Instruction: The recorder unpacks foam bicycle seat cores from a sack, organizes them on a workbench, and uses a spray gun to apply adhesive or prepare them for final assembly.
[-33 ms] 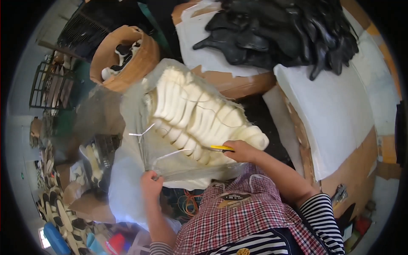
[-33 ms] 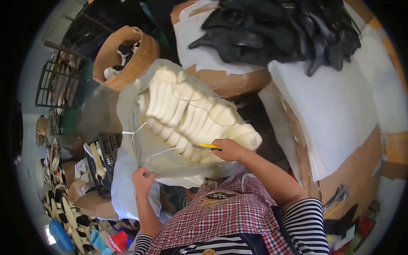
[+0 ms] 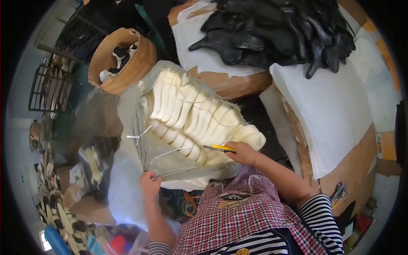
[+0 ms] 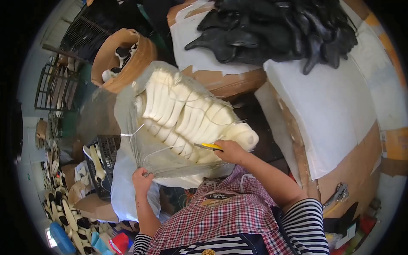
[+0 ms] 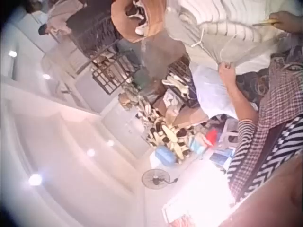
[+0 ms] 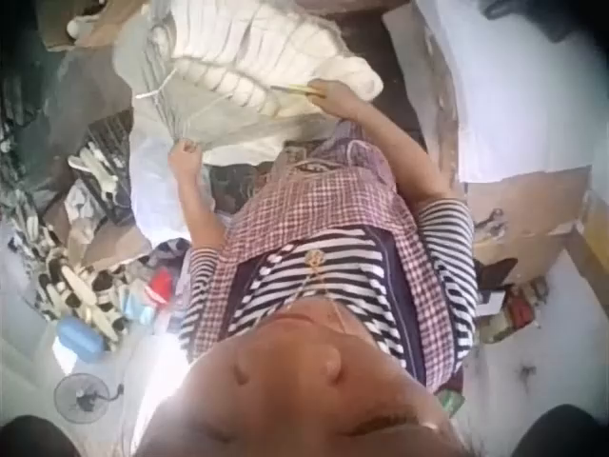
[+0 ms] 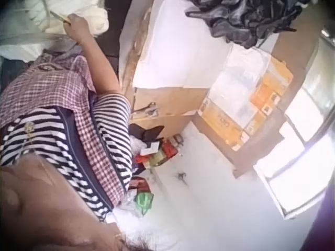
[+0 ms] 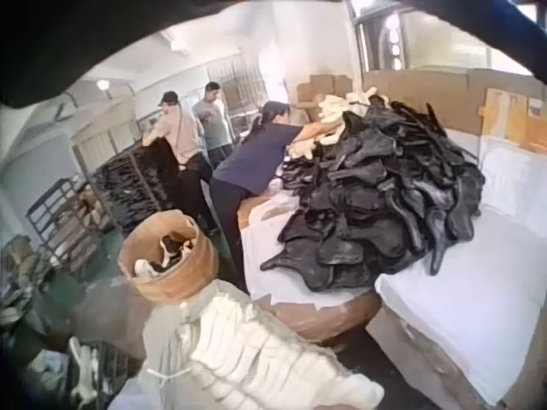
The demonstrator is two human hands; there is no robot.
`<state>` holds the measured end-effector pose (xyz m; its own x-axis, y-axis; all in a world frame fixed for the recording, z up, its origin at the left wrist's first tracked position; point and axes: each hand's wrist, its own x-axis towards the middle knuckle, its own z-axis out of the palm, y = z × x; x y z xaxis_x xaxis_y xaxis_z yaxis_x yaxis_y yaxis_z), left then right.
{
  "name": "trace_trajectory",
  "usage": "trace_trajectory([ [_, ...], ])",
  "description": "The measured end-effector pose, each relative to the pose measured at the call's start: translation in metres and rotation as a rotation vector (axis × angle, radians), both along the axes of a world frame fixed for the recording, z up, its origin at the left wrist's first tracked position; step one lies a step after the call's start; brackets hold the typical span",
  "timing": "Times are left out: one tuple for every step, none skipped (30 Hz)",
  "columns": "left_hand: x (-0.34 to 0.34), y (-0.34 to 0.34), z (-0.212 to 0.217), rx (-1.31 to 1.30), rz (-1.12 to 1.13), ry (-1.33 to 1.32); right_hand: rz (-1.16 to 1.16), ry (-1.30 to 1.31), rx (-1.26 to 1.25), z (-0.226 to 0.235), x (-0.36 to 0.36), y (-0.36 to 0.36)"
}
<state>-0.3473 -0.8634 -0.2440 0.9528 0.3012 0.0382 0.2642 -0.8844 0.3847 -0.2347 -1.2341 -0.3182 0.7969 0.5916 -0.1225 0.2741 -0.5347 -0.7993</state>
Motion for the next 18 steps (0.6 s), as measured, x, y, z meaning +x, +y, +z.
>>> trace_trajectory([
  [-0.001, 0.007, -0.015, 0.029, -0.008, -0.030, -0.006, -0.001, 0.002, -0.003, -0.002, -0.015],
  [-0.002, 0.005, -0.019, 0.055, -0.022, -0.055, -0.176, 0.220, 0.043, -0.005, -0.011, -0.033],
  [-0.001, 0.007, -0.020, 0.057, -0.030, -0.052, -0.342, 0.441, 0.087, -0.007, -0.018, -0.048],
  [0.006, 0.002, -0.014, -0.033, 0.057, 0.025, -0.473, 0.417, 0.050, -0.009, -0.019, -0.059],
  [0.015, -0.005, -0.005, -0.120, 0.137, 0.106, -0.529, 0.394, 0.169, -0.009, -0.015, -0.066],
  [0.020, -0.013, 0.008, -0.113, 0.115, 0.112, -0.522, 0.467, 0.199, -0.009, -0.010, -0.067],
  [0.025, -0.024, 0.024, -0.060, 0.117, 0.021, -0.509, 0.537, 0.230, 0.000, -0.002, -0.061],
  [0.031, -0.036, 0.042, -0.008, 0.120, -0.073, -0.525, 0.540, 0.239, 0.003, 0.004, -0.056],
  [0.035, -0.052, 0.062, -0.003, 0.109, -0.068, -0.422, 0.581, 0.234, 0.005, 0.008, -0.050],
  [0.040, -0.068, 0.084, 0.026, -0.015, -0.207, -0.316, 0.618, 0.230, 0.007, 0.006, -0.049],
  [0.042, -0.077, 0.099, 0.062, -0.131, -0.351, -0.312, 0.617, 0.241, 0.004, 0.001, -0.052],
  [0.041, -0.080, 0.105, 0.037, -0.215, -0.439, -0.234, 0.490, 0.212, -0.001, -0.008, -0.058],
  [0.036, -0.077, 0.106, 0.048, -0.216, -0.442, -0.154, 0.361, 0.184, -0.006, -0.016, -0.065],
  [0.023, -0.067, 0.103, 0.033, -0.159, -0.486, -0.060, 0.386, 0.072, 0.008, -0.027, -0.077],
  [0.009, -0.055, 0.101, 0.017, -0.101, -0.530, -0.050, 0.390, 0.079, 0.005, -0.039, -0.086],
  [-0.003, -0.051, 0.105, -0.007, 0.027, -0.492, -0.046, 0.375, 0.112, 0.010, -0.051, -0.099],
  [-0.008, -0.047, 0.106, -0.007, 0.030, -0.490, -0.042, 0.362, 0.144, 0.015, -0.059, -0.105],
  [-0.013, -0.044, 0.105, -0.024, 0.036, -0.511, -0.039, 0.365, 0.143, 0.017, -0.059, -0.108],
])
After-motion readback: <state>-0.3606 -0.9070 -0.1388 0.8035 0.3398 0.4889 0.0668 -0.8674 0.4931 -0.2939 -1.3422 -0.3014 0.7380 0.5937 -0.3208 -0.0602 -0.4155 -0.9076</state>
